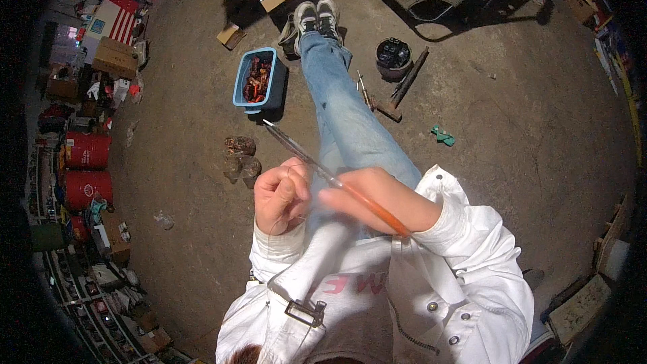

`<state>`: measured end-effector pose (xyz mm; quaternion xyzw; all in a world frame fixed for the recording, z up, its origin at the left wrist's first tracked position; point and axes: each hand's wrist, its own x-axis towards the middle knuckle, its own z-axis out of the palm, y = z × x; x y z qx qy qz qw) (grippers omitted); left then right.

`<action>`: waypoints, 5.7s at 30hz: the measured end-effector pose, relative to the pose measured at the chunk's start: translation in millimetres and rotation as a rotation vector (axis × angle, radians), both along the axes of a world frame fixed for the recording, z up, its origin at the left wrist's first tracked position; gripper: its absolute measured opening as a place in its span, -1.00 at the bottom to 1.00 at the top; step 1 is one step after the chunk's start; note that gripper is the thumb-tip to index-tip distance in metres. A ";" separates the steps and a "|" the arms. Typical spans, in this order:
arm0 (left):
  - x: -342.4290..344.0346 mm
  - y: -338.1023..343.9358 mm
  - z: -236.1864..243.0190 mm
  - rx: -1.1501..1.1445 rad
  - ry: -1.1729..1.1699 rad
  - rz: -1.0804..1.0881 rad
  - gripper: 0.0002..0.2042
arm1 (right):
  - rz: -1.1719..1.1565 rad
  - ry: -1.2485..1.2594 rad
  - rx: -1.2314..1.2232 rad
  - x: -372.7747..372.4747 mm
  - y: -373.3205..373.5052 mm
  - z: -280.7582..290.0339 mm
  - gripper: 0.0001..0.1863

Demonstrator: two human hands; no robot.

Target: The person uses orange-handled shears to repeatedly cut a small dark rectangular object held in the left hand. The person adjusts the object and shears between cuts, working over the lap in a cluttered indoor space.

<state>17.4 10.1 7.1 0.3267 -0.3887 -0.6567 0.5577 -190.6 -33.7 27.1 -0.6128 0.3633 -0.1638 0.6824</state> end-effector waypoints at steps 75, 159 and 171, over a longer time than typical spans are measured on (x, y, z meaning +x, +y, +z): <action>-22.7 6.3 -24.3 0.015 0.492 0.112 -0.76 | -0.386 0.263 -0.849 20.6 10.9 -7.6 -0.40; 2.5 4.9 -8.9 -0.201 -0.058 0.177 -0.58 | -0.052 0.199 -0.944 -10.7 -4.1 11.6 -0.24; 2.3 2.9 0.6 -0.326 -0.289 0.169 -0.53 | -0.037 0.229 -1.010 -9.2 -5.3 19.4 -0.36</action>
